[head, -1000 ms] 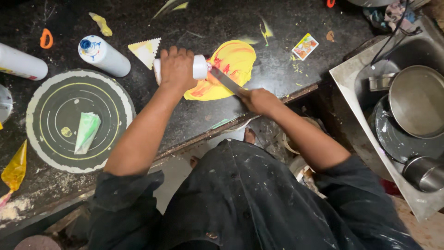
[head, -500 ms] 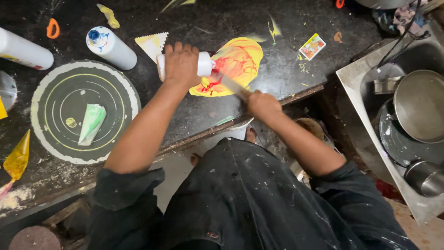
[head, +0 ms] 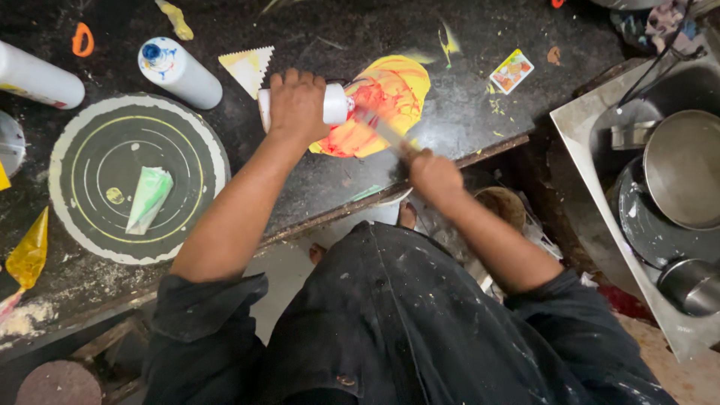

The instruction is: The person folds a paper cone, fills it with green frosting, and then mixes red and yellow frosting on the counter with a spatula to create an orange-red mixture.

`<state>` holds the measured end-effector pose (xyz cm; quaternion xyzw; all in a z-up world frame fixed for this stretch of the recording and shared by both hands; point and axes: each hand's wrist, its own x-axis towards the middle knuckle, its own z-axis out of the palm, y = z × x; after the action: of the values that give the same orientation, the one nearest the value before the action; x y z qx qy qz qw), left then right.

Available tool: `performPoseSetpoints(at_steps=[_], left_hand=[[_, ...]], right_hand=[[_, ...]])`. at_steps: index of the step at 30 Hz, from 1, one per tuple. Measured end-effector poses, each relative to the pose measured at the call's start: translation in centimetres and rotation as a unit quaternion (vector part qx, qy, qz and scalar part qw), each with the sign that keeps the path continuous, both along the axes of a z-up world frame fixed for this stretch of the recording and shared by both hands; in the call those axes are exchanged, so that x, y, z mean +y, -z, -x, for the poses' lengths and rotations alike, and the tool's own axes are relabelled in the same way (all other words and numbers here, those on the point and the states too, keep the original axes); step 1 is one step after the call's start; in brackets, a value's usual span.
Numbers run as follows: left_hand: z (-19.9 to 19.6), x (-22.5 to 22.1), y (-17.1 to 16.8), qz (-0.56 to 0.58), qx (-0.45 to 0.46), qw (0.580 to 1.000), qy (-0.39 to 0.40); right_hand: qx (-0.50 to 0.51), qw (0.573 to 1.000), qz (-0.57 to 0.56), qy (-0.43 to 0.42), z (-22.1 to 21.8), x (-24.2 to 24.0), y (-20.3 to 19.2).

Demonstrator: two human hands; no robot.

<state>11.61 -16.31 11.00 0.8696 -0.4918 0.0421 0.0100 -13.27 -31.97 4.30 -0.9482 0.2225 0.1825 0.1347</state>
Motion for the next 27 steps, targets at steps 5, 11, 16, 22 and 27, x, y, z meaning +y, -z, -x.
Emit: performPoseSetpoints(at_steps=[5, 11, 16, 22, 27], left_hand=[[-0.3, -0.5, 0.9, 0.016, 0.031, 0.999, -0.016], [-2.3, -2.4, 2.3, 0.106, 0.099, 0.988, -0.059], [-6.1, -5.6, 3.9, 0.209, 0.124, 0.963, -0.117], [-10.5, -8.5, 7.9, 0.412, 0.263, 0.852, -0.188], [-11.2, -7.5, 12.8, 0.468, 0.326, 0.791, -0.221]], right_hand=[[-0.090, 0.994, -0.032, 0.048, -1.9, -4.2, 3.7], [-0.031, 0.996, -0.083, 0.012, 2.3, -3.2, -1.0], [-0.270, 0.942, -0.175, 0.093, 1.4, -7.2, 1.4], [-0.165, 0.969, -0.183, 0.008, -3.9, -2.5, 3.6], [0.006, 0.999, -0.034, -0.038, -0.9, -4.3, -0.6]])
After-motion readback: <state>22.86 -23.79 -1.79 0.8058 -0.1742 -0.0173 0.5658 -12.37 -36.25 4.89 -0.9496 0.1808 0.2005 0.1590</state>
